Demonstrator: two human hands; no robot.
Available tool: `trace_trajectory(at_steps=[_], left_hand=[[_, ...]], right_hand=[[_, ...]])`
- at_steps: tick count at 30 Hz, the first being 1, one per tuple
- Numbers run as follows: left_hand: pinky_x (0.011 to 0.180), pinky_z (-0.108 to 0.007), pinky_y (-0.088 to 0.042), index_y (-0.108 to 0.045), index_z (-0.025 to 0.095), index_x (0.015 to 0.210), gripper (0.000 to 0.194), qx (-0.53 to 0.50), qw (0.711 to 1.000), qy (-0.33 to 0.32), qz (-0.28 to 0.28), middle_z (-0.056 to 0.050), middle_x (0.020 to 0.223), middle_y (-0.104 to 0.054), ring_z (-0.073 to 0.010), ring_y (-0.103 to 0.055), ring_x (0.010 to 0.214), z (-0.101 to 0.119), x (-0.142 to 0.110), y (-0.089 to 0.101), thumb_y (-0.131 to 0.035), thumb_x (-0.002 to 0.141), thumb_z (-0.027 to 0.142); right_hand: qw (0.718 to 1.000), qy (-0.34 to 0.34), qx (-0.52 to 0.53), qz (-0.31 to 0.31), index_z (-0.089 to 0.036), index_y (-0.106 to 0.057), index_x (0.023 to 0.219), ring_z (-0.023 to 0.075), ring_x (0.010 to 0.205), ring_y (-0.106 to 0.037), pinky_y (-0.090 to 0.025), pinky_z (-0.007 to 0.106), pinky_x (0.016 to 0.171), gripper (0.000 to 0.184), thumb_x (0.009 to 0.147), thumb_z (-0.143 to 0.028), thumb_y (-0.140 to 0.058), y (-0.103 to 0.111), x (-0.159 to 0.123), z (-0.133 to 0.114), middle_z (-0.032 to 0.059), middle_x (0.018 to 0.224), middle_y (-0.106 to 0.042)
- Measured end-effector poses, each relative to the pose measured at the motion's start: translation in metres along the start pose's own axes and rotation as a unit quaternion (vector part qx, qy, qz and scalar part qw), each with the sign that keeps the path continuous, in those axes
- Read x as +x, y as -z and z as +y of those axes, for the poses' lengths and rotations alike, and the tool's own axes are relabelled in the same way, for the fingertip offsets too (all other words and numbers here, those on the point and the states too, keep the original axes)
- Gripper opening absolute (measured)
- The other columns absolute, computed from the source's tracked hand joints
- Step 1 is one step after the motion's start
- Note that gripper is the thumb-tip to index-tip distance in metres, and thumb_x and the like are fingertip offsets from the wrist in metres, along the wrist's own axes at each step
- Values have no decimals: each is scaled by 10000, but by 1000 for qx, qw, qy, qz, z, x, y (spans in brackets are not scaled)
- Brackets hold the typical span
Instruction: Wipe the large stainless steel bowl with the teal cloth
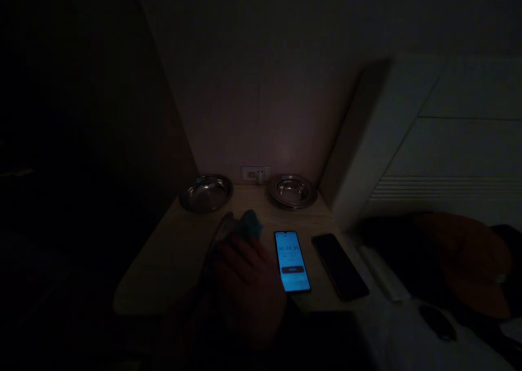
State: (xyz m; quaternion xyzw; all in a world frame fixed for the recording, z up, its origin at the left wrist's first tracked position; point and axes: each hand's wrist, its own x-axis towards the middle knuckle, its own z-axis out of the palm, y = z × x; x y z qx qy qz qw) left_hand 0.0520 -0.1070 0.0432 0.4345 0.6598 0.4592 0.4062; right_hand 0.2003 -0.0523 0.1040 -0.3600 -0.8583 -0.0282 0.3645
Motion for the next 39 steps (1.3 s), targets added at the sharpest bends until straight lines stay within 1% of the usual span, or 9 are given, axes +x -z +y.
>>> trace_trajectory(at_steps=[2, 5, 10, 15, 21, 26, 32, 34, 39], left_hand=[[708, -342, -558, -747, 220, 821, 301, -8, 1000, 0, 10, -62, 797, -745, -259, -692, 763, -1, -1, -1, -611, 686, 452], [709, -350, -560, -746, 214, 847, 312, -11, 1000, 2, 19, -62, 818, -745, -271, -693, 776, 0, -1, -2, -612, 690, 448], [697, -364, -562, -746, 225, 792, 288, -18, 999, -1, 32, -63, 766, -741, -277, -692, 763, 0, 0, 0, -642, 660, 459], [681, -358, -565, -744, 214, 791, 285, -23, 999, 4, 25, -75, 793, -742, -269, -694, 761, 0, 1, 0, -632, 677, 450], [683, -336, -566, -740, 216, 766, 287, -34, 999, 4, 3, -62, 777, -744, -252, -695, 734, -1, 2, 0, -619, 687, 464], [738, -373, -558, -736, 201, 791, 332, -32, 999, 4, 11, -81, 807, -744, -279, -692, 789, -1, 1, 4, -633, 660, 488], [739, -383, -559, -738, 221, 807, 300, -50, 999, 3, 2, -71, 821, -745, -279, -688, 816, -2, 7, 4, -650, 651, 462], [747, -375, -556, -735, 213, 833, 317, -53, 999, 8, 3, -74, 832, -745, -274, -685, 838, 2, 7, 4, -631, 671, 464], [765, -386, -550, -720, 165, 853, 411, -57, 998, 34, 23, -97, 885, -740, -294, -682, 859, 10, 1, 6, -619, 641, 503]], right_hand=[[1000, 9, -4, 3, -179, -602, 1135, 260, 1161, -527, -408, 477, 991, 318, 850, -169, -460, -1, 0, -3, 56, 1237, -610], [1000, -24, -5, 12, -159, -608, 1132, 269, 1113, -560, -423, 501, 971, 328, 850, -159, -441, -4, 2, -6, 79, 1205, -628], [1000, -10, -4, 13, -160, -589, 1180, 274, 1219, -474, -450, 463, 958, 356, 852, -179, -451, -8, 4, -9, 88, 1270, -581], [998, -62, 17, 27, -144, -617, 1124, 243, 1100, -575, -469, 436, 948, 330, 862, -164, -417, -10, 10, -5, 110, 1185, -633], [1000, -3, 13, 14, -145, -614, 1134, 279, 1186, -507, -470, 462, 947, 336, 846, -165, -443, -6, 5, -15, 93, 1232, -608], [996, -67, 57, 27, -122, -632, 1095, 229, 1091, -582, -489, 404, 945, 331, 855, -137, -404, -16, 23, 0, 123, 1159, -645], [998, -25, 31, 46, -113, -606, 1156, 283, 1217, -477, -486, 456, 941, 353, 845, -150, -443, -14, 0, -23, 118, 1237, -600], [998, -21, 44, 48, -116, -614, 1147, 282, 1209, -484, -488, 456, 939, 352, 843, -150, -441, -15, -2, -22, 119, 1230, -604], [980, -125, 122, 99, -136, -614, 1140, 231, 1145, -555, -481, 417, 959, 340, 873, -155, -404, -31, 7, 2, 135, 1188, -625]])
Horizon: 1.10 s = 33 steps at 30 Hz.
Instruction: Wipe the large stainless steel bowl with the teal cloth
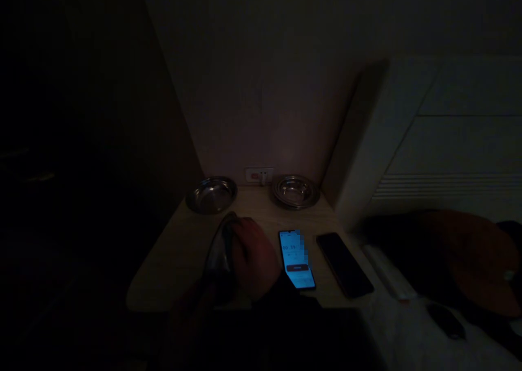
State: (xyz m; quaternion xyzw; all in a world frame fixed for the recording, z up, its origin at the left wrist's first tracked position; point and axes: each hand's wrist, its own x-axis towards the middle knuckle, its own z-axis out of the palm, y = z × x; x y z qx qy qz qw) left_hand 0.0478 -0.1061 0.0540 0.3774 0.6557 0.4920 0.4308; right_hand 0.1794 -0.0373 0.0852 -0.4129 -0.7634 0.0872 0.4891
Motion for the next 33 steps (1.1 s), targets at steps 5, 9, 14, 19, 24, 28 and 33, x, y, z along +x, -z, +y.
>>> trace_trajectory(at_steps=[5, 9, 14, 19, 24, 28, 33], left_hand=[[879, -371, -510, -705, 223, 874, 288, -1, 994, -20, 111, -73, 1090, -687, -287, -601, 1077, -22, -4, 3, -638, 659, 403], [893, -412, -505, -693, 232, 828, 235, -12, 989, -29, 143, -52, 1049, -699, -304, -600, 1070, -39, 3, 6, -634, 663, 390], [824, -367, -538, -672, 219, 912, 287, -18, 989, 14, 148, -59, 1055, -699, -277, -623, 1033, -30, 7, 1, -604, 704, 404], [854, -335, -516, -688, 195, 942, 331, 0, 999, -12, 52, -79, 1019, -714, -257, -650, 973, -7, 5, 0, -589, 746, 443], [911, -347, -486, -679, 202, 1018, 374, -16, 1000, -14, 16, -80, 1119, -680, -265, -610, 1066, 3, 1, 6, -591, 751, 448], [844, -331, -523, -657, 218, 1039, 349, -41, 999, -10, 10, -73, 1079, -695, -242, -645, 998, 9, -4, 6, -542, 791, 435], [777, -300, -547, -656, 205, 990, 356, -82, 997, -14, 9, -70, 1002, -717, -229, -671, 923, 15, -6, 1, -557, 766, 464]], right_hand=[[996, -55, 68, 18, -204, -571, 1212, 208, 1194, -524, -459, 402, 987, 347, 893, -175, -438, -7, -16, 4, 102, 1265, -580], [994, -69, 79, 27, -227, -577, 1211, 217, 1195, -523, -465, 408, 978, 352, 879, -166, -478, -4, -31, 0, 97, 1285, -566], [995, -80, 57, 33, -240, -584, 1203, 222, 1212, -506, -474, 399, 967, 343, 882, -167, -489, -3, -43, -4, 101, 1327, -525], [995, -80, 38, 53, -260, -587, 1194, 237, 1223, -491, -477, 422, 957, 337, 883, -172, -491, -5, -53, -12, 94, 1336, -511], [994, -92, 32, 40, -271, -591, 1193, 264, 1242, -466, -462, 454, 971, 339, 885, -179, -481, -3, -57, -19, 96, 1356, -479], [994, -97, 41, 25, -272, -585, 1200, 270, 1239, -465, -472, 462, 961, 345, 890, -176, -468, -1, -59, -21, 99, 1373, -448], [992, -121, 29, 25, -266, -606, 1176, 269, 1197, -504, -490, 452, 942, 320, 903, -201, -454, -2, -60, -26, 107, 1331, -477]])
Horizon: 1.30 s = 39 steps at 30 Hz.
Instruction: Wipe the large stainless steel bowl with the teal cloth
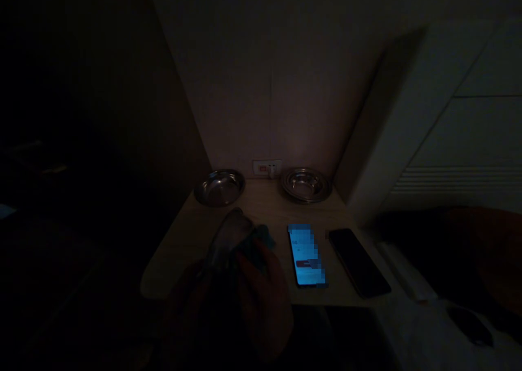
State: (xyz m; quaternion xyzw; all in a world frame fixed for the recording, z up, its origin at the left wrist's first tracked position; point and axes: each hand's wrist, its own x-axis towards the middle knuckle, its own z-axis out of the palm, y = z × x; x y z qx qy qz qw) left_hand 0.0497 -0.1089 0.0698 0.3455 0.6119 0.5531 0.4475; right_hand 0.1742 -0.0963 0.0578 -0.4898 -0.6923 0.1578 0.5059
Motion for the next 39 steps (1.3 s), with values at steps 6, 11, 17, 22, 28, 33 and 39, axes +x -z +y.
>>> trace_trajectory(at_steps=[6, 11, 17, 22, 28, 33, 39], left_hand=[[830, -325, -534, -685, 178, 982, 376, -1, 1000, 18, -14, -83, 1028, -715, -249, -663, 960, -6, 0, -5, -599, 734, 448], [825, -349, -538, -720, 177, 883, 397, 25, 999, 26, 12, -89, 984, -727, -269, -670, 935, -11, 0, -5, -640, 659, 496], [807, -339, -544, -727, 174, 893, 393, 44, 999, 2, 3, -78, 963, -732, -264, -674, 924, -7, 1, -10, -631, 655, 472], [792, -335, -542, -721, 179, 943, 392, 78, 996, -4, -44, -67, 950, -736, -254, -681, 893, -6, 4, -9, -565, 728, 467], [807, -321, -532, -713, 193, 975, 357, 82, 994, -3, -75, -57, 993, -727, -242, -671, 930, -10, 3, -11, -545, 767, 429], [816, -336, -533, -721, 173, 945, 364, 90, 995, 4, -45, -72, 972, -731, -255, -673, 920, -10, 2, -10, -575, 735, 432], [806, -329, -533, -707, 180, 989, 348, 74, 991, -6, -112, -60, 986, -728, -246, -671, 921, -7, 7, -10, -561, 751, 388]], right_hand=[[1000, -3, -9, 19, -268, -592, 1185, 254, 1164, -535, -502, 424, 937, 312, 897, -222, -482, 1, -4, -5, 97, 1292, -524], [998, 8, -55, 28, -283, -615, 1153, 280, 1146, -547, -530, 450, 879, 296, 877, -237, -515, 5, -5, -5, 95, 1286, -531], [999, 21, -48, -1, -258, -668, 1050, 252, 1057, -589, -524, 413, 866, 230, 840, -236, -576, 14, 39, -3, 90, 1168, -602], [997, 38, -51, -39, -230, -667, 1039, 239, 1043, -587, -519, 392, 862, 222, 835, -216, -581, 20, 50, -5, 89, 1147, -613], [998, 45, -39, -22, -230, -676, 990, 224, 1025, -597, -512, 378, 863, 184, 827, -214, -593, 20, 50, 0, 78, 1115, -632], [996, 71, -34, -35, -226, -666, 1031, 228, 1077, -566, -496, 385, 885, 217, 839, -196, -572, 19, 52, -1, 86, 1154, -612], [994, 82, -39, -61, -230, -662, 1021, 231, 1077, -543, -473, 411, 896, 211, 824, -190, -594, 19, 49, -5, 78, 1164, -600]])
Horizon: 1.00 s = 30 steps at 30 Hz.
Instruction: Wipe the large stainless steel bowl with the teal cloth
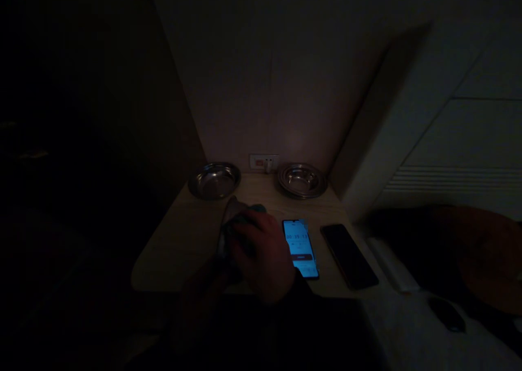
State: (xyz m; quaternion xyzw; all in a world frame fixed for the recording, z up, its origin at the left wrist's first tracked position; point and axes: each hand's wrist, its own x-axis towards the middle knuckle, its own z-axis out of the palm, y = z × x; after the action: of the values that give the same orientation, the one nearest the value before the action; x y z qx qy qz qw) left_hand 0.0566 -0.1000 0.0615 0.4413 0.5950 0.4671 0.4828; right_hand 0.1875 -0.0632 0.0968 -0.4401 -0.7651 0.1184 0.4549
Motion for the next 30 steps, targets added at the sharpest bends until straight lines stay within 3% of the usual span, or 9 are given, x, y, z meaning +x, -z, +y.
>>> trace_trajectory(at_steps=[5, 9, 15, 21, 25, 30], left_hand=[[851, -364, -512, -689, 165, 1043, 438, 10, 998, 18, 52, -82, 1068, -702, -272, -655, 966, 0, 0, 1, -590, 719, 443], [885, -389, -489, -679, 190, 1058, 411, 47, 999, 12, 14, -73, 1089, -696, -276, -638, 1007, -2, -2, 2, -566, 750, 438], [923, -380, -474, -688, 194, 1042, 404, 12, 999, -23, 38, -71, 1136, -674, -272, -619, 1056, -11, -2, 4, -572, 727, 420], [825, -387, -524, -714, 185, 935, 364, 13, 998, 17, 58, -92, 977, -727, -282, -671, 909, -4, -5, 0, -610, 680, 423], [850, -391, -513, -719, 182, 884, 375, 9, 996, 31, 79, -93, 978, -726, -292, -661, 942, -3, -6, 0, -618, 642, 449], [809, -386, -528, -719, 188, 889, 344, 16, 999, 27, 41, -83, 934, -735, -276, -677, 885, -5, -6, 0, -590, 677, 425]], right_hand=[[1000, 7, -12, 3, -262, -661, 1023, 260, 1145, -488, -445, 452, 918, 252, 799, -164, -601, -4, 3, -6, 63, 1222, -575], [1000, -3, 3, 28, -252, -685, 935, 239, 1043, -552, -458, 429, 887, 174, 792, -184, -612, -7, 9, -6, 58, 1110, -632], [1000, 10, -11, 23, -262, -664, 1046, 254, 1135, -488, -438, 445, 916, 255, 818, -178, -590, -12, 3, -9, 61, 1207, -588], [1000, -16, -12, 15, -241, -699, 972, 233, 1014, -570, -465, 413, 868, 183, 828, -221, -587, -11, 20, 0, 68, 1084, -650], [998, 38, -32, 28, -241, -673, 1026, 247, 1093, -531, -443, 433, 893, 224, 838, -196, -559, -8, 12, -5, 69, 1162, -623], [998, -1, -50, 24, -232, -681, 966, 231, 998, -587, -455, 415, 862, 182, 833, -194, -562, -8, 16, -3, 68, 1059, -664]])
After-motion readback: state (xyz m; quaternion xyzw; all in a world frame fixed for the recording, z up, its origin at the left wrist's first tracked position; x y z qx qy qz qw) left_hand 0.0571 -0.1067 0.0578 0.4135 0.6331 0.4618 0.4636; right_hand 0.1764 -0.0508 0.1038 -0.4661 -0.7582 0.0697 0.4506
